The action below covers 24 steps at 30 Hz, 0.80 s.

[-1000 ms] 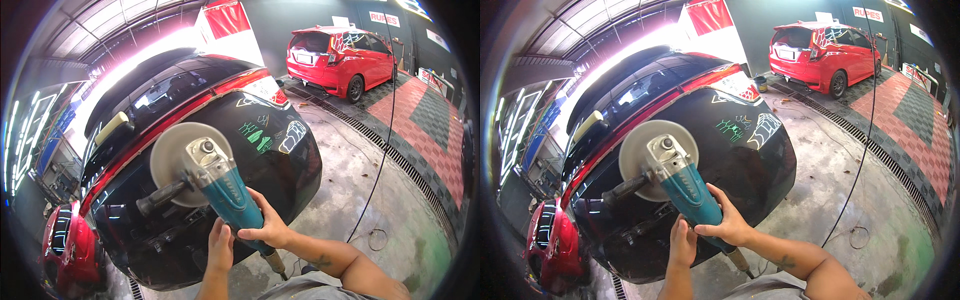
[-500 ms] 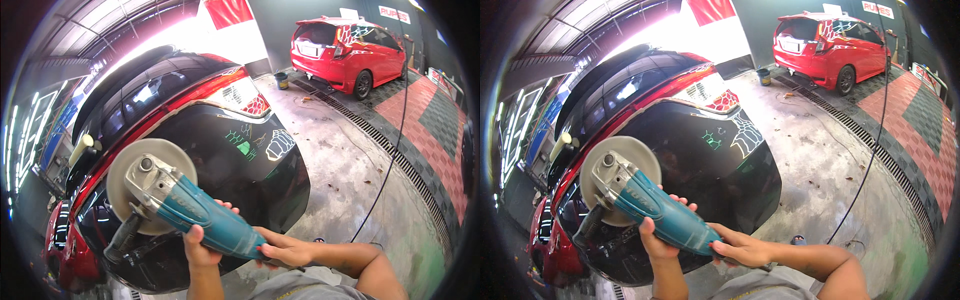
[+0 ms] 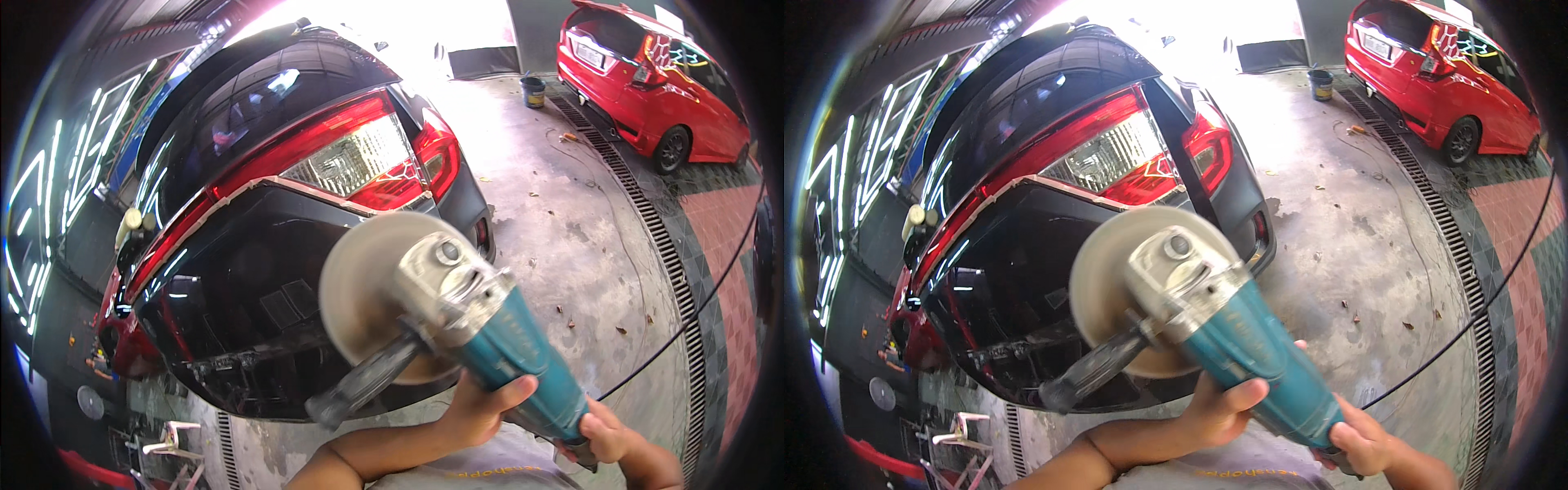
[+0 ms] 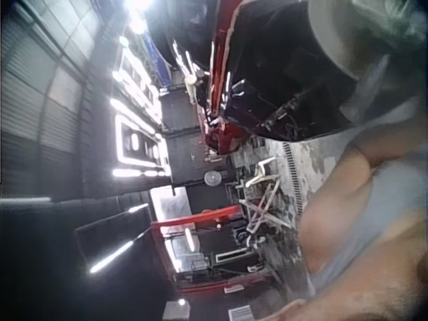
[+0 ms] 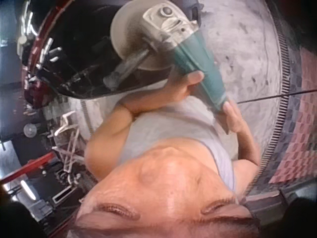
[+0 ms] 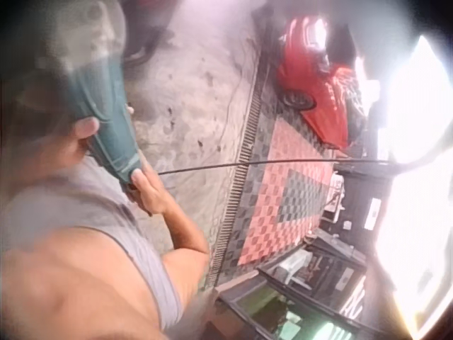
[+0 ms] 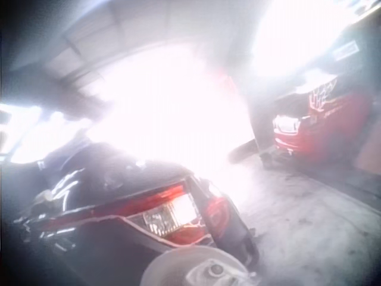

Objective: The person uses a handheld angle grinder with a polishing pad to buff the rear bumper of a black car. They move the tool across the surface in overlapping passes, focusing on the lower and central areas of the bumper.

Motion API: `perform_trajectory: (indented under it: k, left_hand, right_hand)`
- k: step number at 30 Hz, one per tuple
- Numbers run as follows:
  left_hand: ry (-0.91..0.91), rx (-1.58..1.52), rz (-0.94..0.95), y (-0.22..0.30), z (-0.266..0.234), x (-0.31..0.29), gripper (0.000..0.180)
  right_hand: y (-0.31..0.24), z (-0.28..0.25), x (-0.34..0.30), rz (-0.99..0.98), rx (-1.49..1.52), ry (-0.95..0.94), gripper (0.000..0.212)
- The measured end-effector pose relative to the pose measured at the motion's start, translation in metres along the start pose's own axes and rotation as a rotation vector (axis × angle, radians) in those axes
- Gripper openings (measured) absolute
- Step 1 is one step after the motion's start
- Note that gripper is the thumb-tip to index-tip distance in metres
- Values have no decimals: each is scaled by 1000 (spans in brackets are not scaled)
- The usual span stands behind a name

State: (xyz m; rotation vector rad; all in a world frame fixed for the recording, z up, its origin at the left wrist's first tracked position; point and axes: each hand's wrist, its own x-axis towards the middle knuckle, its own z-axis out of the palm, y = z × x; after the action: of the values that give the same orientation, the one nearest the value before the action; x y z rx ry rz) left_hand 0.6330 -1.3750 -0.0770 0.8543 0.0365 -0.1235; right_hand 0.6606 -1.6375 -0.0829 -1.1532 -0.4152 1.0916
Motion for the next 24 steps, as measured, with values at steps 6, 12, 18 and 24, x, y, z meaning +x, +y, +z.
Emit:
perform_trajectory:
  k: [6, 12, 18, 24]
  left_hand:
    - [-6, -166, -19, -18, 52, 79, 44]
    - [29, -142, 2, -30, 48, 99, 50]
    - [-18, 307, 76, -30, -9, 13, 73]
    - [44, 314, 136, -18, -8, -3, 80]
  right_hand:
    - [-66, -58, -24, 59, -49, 161, 80]
    - [-64, -87, -14, 114, -84, 200, 81]
    - [-19, -64, 5, 127, -108, -91, 91]
    - [-12, -73, 32, 85, -263, -218, 85]
